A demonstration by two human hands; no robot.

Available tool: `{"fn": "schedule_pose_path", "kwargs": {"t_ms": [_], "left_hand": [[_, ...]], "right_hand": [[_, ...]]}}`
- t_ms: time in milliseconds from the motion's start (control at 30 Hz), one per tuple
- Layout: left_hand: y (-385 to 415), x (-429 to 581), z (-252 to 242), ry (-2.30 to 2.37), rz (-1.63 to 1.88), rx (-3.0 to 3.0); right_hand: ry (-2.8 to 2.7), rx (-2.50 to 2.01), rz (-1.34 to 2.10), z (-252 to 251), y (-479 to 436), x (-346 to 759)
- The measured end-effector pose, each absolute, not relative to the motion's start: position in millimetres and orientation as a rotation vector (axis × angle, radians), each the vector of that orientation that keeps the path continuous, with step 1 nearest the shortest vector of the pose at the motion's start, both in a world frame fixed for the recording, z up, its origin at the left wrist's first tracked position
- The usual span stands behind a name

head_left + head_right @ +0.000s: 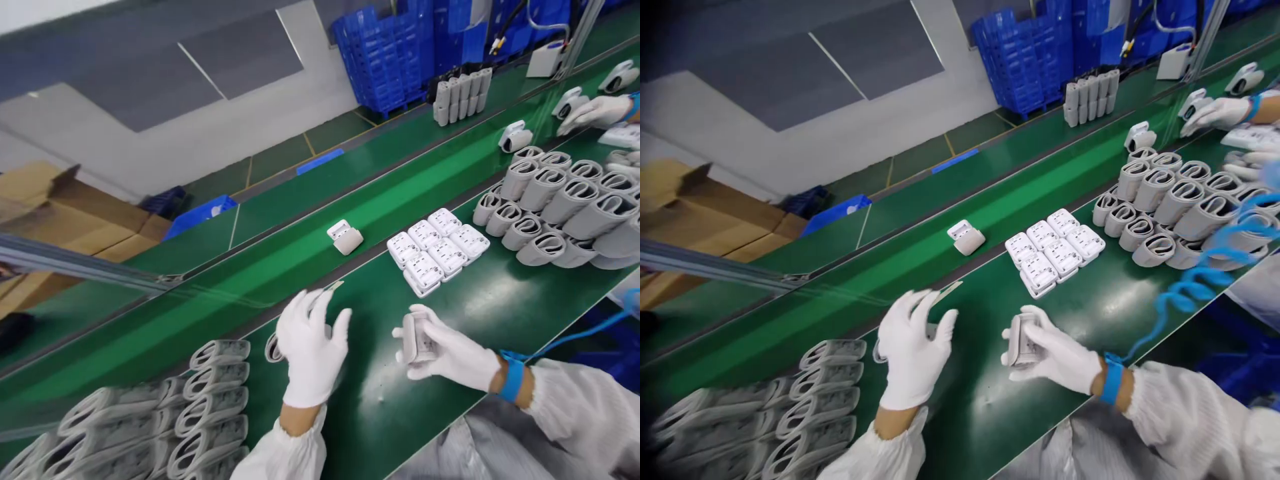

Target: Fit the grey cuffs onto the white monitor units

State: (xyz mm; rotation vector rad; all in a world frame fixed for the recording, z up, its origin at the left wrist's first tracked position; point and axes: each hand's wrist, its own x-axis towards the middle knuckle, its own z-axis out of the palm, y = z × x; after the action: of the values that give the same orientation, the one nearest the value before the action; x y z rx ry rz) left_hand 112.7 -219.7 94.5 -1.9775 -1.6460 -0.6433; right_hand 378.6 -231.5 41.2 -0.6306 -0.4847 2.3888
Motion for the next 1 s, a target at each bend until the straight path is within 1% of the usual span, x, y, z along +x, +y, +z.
{"fn": "schedule_pose_path", "kwargs": {"t_ms": [100,167,233,300,367,500,667,767,833,900,933,1000], "left_hand": [[-189.7,171.6,123.4,-1.401,-0.258,-2.478],[-159.5,206.7,131.4,-1.102,0.003,-2.728],[-128.4,231.9,132.0,-0.994,0.228,-2.84],[-102.7,246.0,130.2,-0.971,0.365,-2.889],[-85.1,250.6,129.2,-0.941,0.402,-2.923],[-73.5,245.1,126.0,-0.9,0.396,-2.974],[-87.7,235.5,109.4,-0.901,0.331,-2.942],[-103.1,226.8,106.7,-0.982,0.279,-2.983],[-116.1,216.3,110.3,-1.132,0.198,-3.044],[-132.3,201.7,113.7,-1.449,0.039,-3.114],[-142.1,193.7,113.8,-1.655,-0.11,-3.142],[-166.1,179.1,108.0,-2.101,-0.598,-3.133]], "right_hand": [[-0.492,-0.564,2.281,47.0,-243.4,416.3],[-0.512,-0.654,2.177,49.9,-246.8,432.4],[-0.507,-0.756,2.1,49.9,-249.0,444.1],[-0.491,-0.792,2.078,46.5,-251.1,452.8],[-0.488,-0.774,2.073,40.9,-253.2,458.1],[-0.537,-0.733,2.006,33.9,-254.2,456.2],[-0.691,-0.766,2.022,49.6,-242.3,446.1],[-0.85,-0.844,1.988,61.2,-230.5,443.6],[-0.938,-0.835,1.942,65.4,-223.6,441.4],[-1.009,-0.795,1.915,67.6,-218.3,436.9],[-1.037,-0.786,1.909,68.5,-216.2,433.3],[-1.086,-0.785,1.891,70.1,-212.8,423.5]]}}
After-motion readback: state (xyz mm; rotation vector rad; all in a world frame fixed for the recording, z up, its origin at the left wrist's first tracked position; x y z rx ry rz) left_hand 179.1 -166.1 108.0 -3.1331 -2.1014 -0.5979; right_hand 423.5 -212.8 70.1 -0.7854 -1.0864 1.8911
